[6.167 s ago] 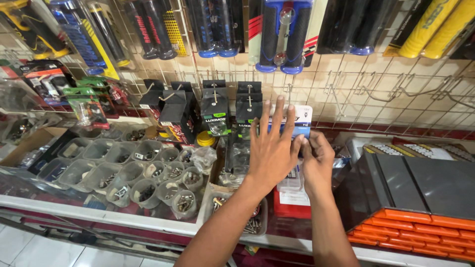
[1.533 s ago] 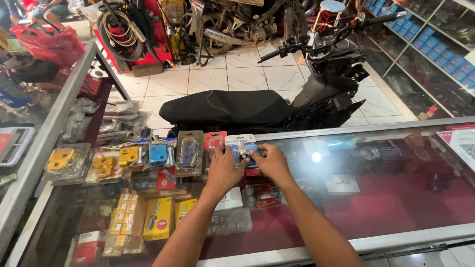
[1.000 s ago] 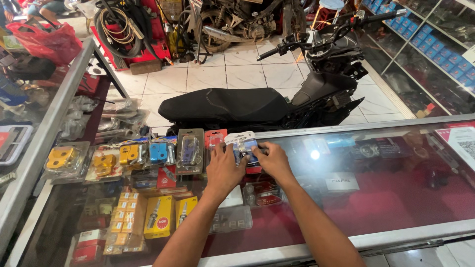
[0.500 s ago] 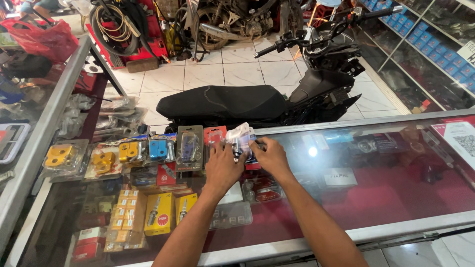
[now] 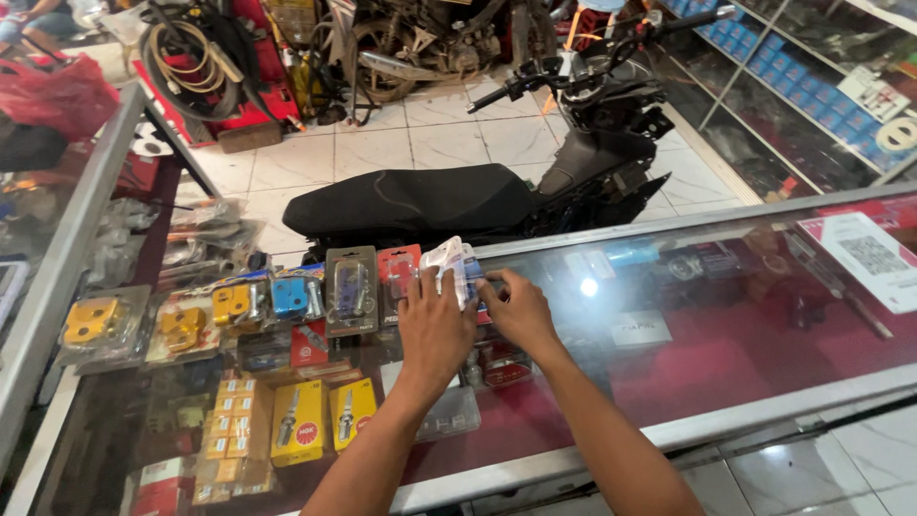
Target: The person organizes motorcycle parts by taking packages of parts from a shelf and placing them onto a glass display counter.
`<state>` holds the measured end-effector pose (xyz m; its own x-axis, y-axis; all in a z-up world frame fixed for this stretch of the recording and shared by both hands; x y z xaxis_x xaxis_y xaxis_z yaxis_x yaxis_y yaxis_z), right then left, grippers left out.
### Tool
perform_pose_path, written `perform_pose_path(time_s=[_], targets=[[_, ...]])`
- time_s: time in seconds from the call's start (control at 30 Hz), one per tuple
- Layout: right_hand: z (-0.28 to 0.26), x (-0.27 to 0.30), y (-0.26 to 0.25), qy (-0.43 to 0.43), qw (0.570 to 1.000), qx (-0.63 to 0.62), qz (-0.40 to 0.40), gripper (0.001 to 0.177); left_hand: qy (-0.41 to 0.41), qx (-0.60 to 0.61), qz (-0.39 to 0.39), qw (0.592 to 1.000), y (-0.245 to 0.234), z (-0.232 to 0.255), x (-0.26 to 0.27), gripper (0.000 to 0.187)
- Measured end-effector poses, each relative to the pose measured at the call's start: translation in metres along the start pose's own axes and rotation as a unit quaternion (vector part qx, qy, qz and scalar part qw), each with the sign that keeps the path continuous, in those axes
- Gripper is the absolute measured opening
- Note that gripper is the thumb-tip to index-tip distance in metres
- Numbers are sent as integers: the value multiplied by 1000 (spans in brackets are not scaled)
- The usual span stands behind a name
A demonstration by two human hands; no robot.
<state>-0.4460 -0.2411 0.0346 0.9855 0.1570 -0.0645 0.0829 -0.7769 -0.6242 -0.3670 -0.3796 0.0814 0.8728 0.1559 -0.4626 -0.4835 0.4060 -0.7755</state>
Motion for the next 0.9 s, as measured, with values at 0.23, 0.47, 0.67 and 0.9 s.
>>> perform_pose_path(time_s=[0.23, 0.47, 0.67, 0.9], targets=[[-1, 43, -35, -21, 998, -32, 45, 39, 114, 39, 10, 993, -9, 47, 18, 58], [29, 145, -89, 48, 982, -40, 176, 40, 150, 125, -114, 974, -5, 97, 66, 61], [52, 218, -122, 106, 952, 35, 285, 42, 226, 220, -166, 934, 16, 140, 100, 62], [74, 306, -149, 162, 912, 65, 372, 42, 303, 308, -206, 878, 37, 192, 163, 60]])
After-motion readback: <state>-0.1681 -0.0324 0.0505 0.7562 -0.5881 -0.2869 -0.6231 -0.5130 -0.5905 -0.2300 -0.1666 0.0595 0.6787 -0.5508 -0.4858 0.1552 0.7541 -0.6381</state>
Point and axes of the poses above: each hand's wrist, its own x-axis away from the middle knuckle, its own y-axis out of the palm, z = x × y, the point moved 8 cm from there along -x, towards the middle knuckle, and after that the axes turned 1 degree about -y, right-handed, at the moved point
